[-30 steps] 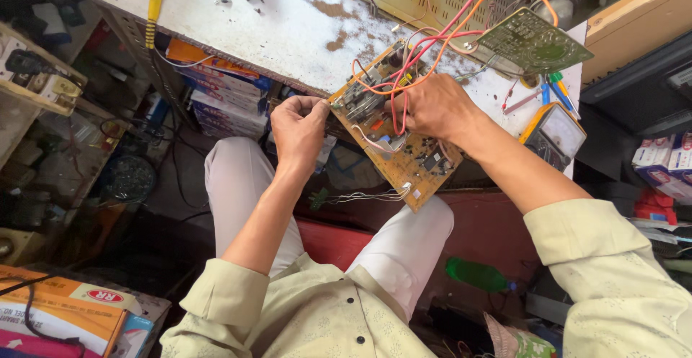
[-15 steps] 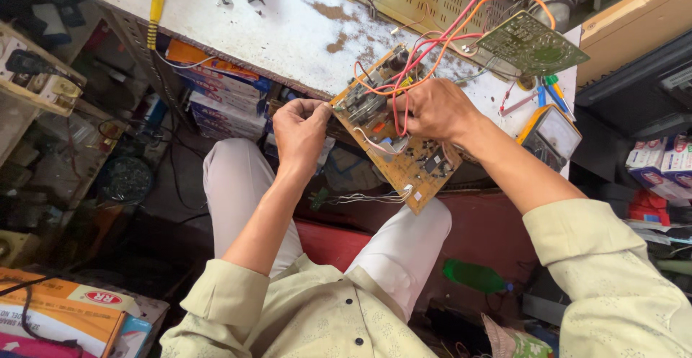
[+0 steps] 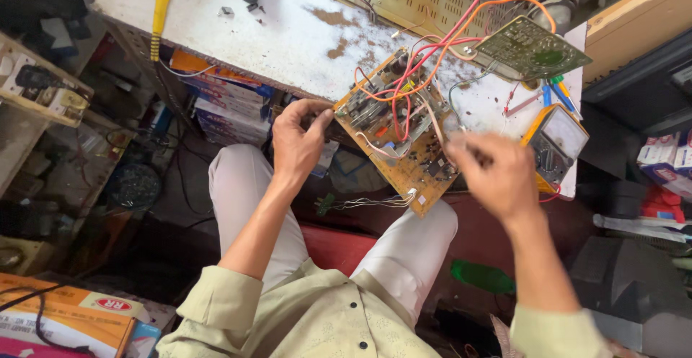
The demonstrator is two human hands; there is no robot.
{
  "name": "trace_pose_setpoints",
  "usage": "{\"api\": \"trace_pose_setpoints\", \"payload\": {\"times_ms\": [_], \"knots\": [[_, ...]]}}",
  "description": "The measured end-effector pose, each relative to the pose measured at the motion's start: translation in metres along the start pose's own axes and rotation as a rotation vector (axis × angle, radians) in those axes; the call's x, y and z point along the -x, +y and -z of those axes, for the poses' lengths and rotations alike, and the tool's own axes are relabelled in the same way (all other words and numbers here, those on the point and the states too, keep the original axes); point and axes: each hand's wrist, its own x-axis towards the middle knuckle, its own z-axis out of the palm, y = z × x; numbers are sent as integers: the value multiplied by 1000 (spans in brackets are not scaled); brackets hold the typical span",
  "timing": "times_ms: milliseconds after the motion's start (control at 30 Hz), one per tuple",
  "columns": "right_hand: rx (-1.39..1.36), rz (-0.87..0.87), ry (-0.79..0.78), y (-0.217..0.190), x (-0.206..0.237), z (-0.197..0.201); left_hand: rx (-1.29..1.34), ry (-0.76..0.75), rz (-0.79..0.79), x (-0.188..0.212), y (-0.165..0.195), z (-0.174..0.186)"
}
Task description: The person tests a green circuit board using a multimeter, touching probes to various points on the board. They flip the board over to inspect the component side and continue testing. A screwdriver is used briefly to probe a point on the board.
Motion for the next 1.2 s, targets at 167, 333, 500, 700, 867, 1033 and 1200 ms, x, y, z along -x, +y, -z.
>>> {"api": "trace_pose_setpoints", "payload": {"times_ms": [167,333,500,700,867,1033,1200], "knots": [[-82,-255,147,2,90,-45,23,-75,-280,-8,-12,7],[-11,-135,287,21,126,-90,23,-99,-303,-12,-19,2],[13,-78,327,38,128,-94,-43,-90,-352,-13,-18,0],[-42,-41,241,40,117,-74,-17,-44,-274,-13,-13,-9],[-55,-108,208,40,107,-69,-223,-31,-462,-16,0,-7],[-84,-407,413,66,131,-72,-236,49,-474,2,1,-4],[-193,-727,516,113,161,-103,-310,63,-382,43,-16,0]]}}
